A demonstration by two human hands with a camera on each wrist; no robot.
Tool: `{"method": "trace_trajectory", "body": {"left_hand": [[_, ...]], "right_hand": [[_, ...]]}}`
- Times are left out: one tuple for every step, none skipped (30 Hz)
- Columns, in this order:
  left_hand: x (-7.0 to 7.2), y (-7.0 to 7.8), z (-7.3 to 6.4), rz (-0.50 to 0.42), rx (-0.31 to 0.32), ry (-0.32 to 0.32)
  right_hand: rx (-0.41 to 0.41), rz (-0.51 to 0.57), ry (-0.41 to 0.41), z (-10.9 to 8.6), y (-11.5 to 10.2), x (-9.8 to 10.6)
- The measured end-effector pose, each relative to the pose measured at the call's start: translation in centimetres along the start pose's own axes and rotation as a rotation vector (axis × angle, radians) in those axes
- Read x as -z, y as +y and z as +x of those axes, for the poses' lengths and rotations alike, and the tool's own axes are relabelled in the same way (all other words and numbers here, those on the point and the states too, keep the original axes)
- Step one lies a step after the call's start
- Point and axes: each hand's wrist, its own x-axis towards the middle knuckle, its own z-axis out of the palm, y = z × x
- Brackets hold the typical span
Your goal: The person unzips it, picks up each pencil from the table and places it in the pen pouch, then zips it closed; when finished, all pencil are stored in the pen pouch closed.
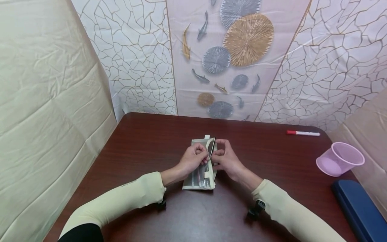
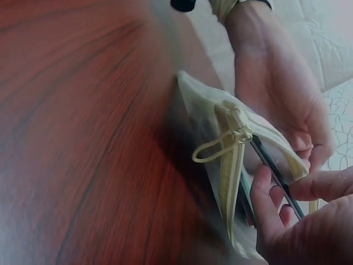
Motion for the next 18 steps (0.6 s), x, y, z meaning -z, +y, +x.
{"method": "trace_trajectory", "body": {"left_hand": [[-0.03, -0.05, -0.01, 0.001, 0.002, 0.001], [-0.06, -0.09, -0.02, 0.003, 0.002, 0.002], [-0.09, -0.13, -0.03, 0.006, -0.001, 0.004], [-0.12, -0.13, -0.05, 0.007, -0.003, 0.005], [-0.15, -0.13, -0.08, 0.008, -0.006, 0.007], [-0.17, -0.13, -0.08, 0.011, -0.010, 0.010], [-0.19, -0.11, -0.09, 0.012, -0.014, 0.012], [-0.21, -0.07, -0.13, 0.016, -0.016, 0.013], [-0.22, -0.05, -0.15, 0.018, -0.018, 0.013], [-0.22, -0.02, -0.16, 0.019, -0.018, 0.012], [-0.22, -0.01, -0.16, 0.021, -0.018, 0.012], [-0.21, 0.02, -0.17, 0.022, -0.016, 0.012], [-0.20, 0.02, -0.16, 0.023, -0.014, 0.012], [-0.18, -0.01, -0.15, 0.023, -0.016, 0.014], [-0.17, 0.00, -0.15, 0.019, -0.014, 0.015], [-0.16, 0.00, -0.15, 0.018, -0.015, 0.017], [-0.15, 0.01, -0.14, 0.017, -0.015, 0.019], [-0.15, 0.02, -0.15, 0.016, -0.016, 0.021]], "right_hand": [[-0.004, 0.010, -0.001, -0.03, -0.02, -0.05], [-0.007, 0.016, -0.003, -0.08, -0.05, -0.09], [-0.009, 0.022, -0.003, -0.10, -0.07, -0.11], [-0.009, 0.025, -0.004, -0.11, -0.07, -0.14], [-0.009, 0.027, -0.005, -0.13, -0.08, -0.15], [-0.009, 0.027, -0.003, -0.17, -0.11, -0.14], [-0.010, 0.029, 0.000, -0.20, -0.13, -0.15], [-0.011, 0.032, 0.003, -0.22, -0.14, -0.16], [-0.014, 0.036, 0.008, -0.24, -0.13, -0.17], [-0.018, 0.041, 0.013, -0.25, -0.11, -0.20], [-0.023, 0.045, 0.017, -0.25, -0.08, -0.22], [-0.028, 0.048, 0.022, -0.26, -0.05, -0.26], [-0.033, 0.053, 0.028, -0.23, 0.01, -0.31], [-0.036, 0.053, 0.034, -0.22, 0.05, -0.34], [-0.038, 0.054, 0.041, -0.20, 0.09, -0.38], [-0.039, 0.053, 0.047, -0.19, 0.13, -0.41], [-0.038, 0.049, 0.052, -0.19, 0.15, -0.44], [-0.040, 0.048, 0.061, -0.19, 0.16, -0.47]]}}
